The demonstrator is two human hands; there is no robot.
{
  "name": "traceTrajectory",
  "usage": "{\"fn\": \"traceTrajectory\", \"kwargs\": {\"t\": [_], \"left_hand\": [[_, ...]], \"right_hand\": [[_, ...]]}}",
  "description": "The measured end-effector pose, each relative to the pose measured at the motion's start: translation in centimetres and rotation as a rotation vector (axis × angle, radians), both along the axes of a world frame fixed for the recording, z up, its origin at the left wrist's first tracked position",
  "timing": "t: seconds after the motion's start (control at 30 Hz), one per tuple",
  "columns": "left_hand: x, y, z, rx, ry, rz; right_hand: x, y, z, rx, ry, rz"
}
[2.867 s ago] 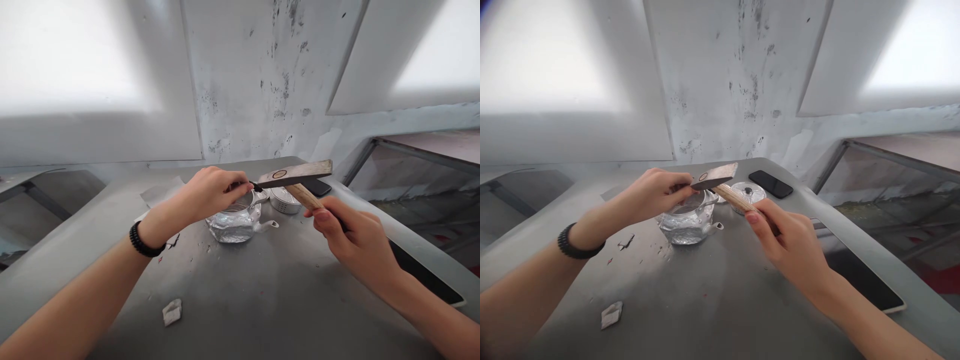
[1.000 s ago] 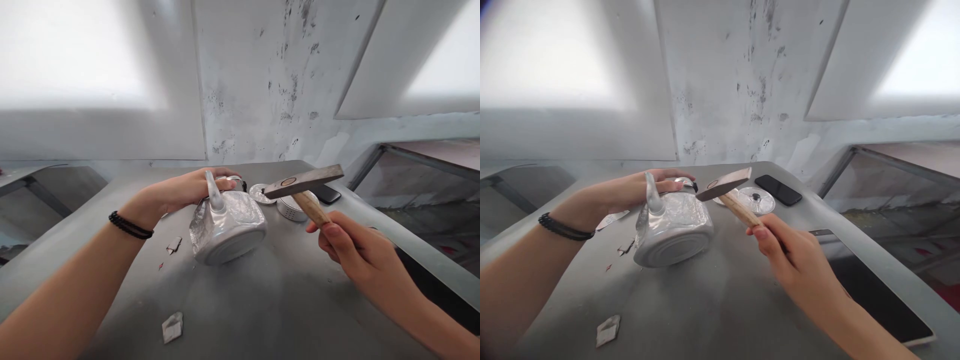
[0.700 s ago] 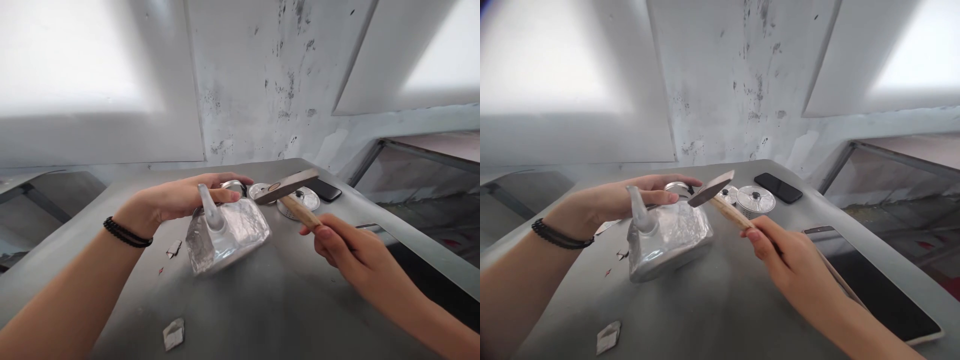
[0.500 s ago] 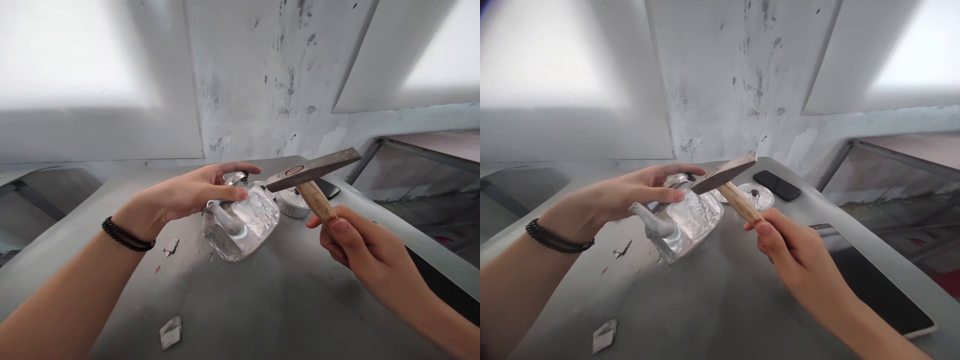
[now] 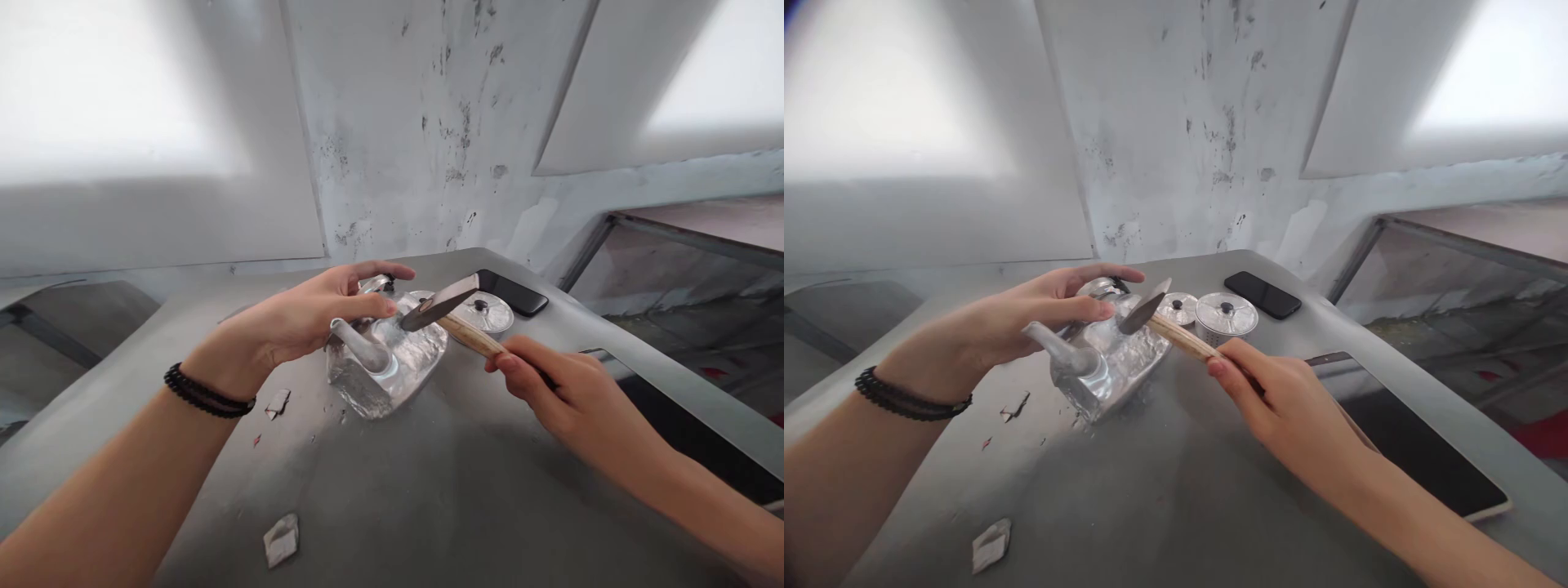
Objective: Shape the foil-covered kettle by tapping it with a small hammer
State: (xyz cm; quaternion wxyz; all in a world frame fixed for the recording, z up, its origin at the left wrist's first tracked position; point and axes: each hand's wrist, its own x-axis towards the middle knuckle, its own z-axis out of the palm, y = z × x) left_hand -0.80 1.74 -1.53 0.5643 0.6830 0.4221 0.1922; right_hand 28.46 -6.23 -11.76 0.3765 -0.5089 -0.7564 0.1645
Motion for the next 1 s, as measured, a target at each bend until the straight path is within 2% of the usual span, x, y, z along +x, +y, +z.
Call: {"fn": "traceTrajectory", "kwargs": {"t": [0.07,0.17,0.33,0.5,0.67,0.8,0.93,1.0], "left_hand": [[-0.04,0.08,-0.14,-0.001,-0.017,0.012],[0.0,0.15,-0.31,-0.007,-0.033,0.01],[0.29,-0.04,-0.2,0.006,-0.011,-0.003],[0.36,-0.11,-0.09,0.018,-0.033,-0.019],[0.26,-0.19,0.02,0.007,-0.012,-0.016],[0.27,-0.19,-0.06,0.02,-0.037,0.013],[0.41,-0.17,-0.09,0.026,0.002,0.014],[0.45,-0.15,-0.11,0.026,0.005,0.028]], "right_hand": [[-0.09,0.04,0.06,0.022,0.03,-0.018],[-0.11,-0.01,0.1,0.064,0.196,-0.054],[-0.17,-0.03,0.26,0.02,-0.045,-0.002],[-0.07,-0.07,0.38,0.067,0.127,-0.069],[-0.16,0.09,0.53,0.019,-0.044,-0.029],[-0.29,0.0,0.59,0.066,0.13,-0.099],[-0.46,0.16,0.77,0.039,-0.107,-0.054],[-0.47,0.14,0.99,0.058,-0.149,-0.051]]}}
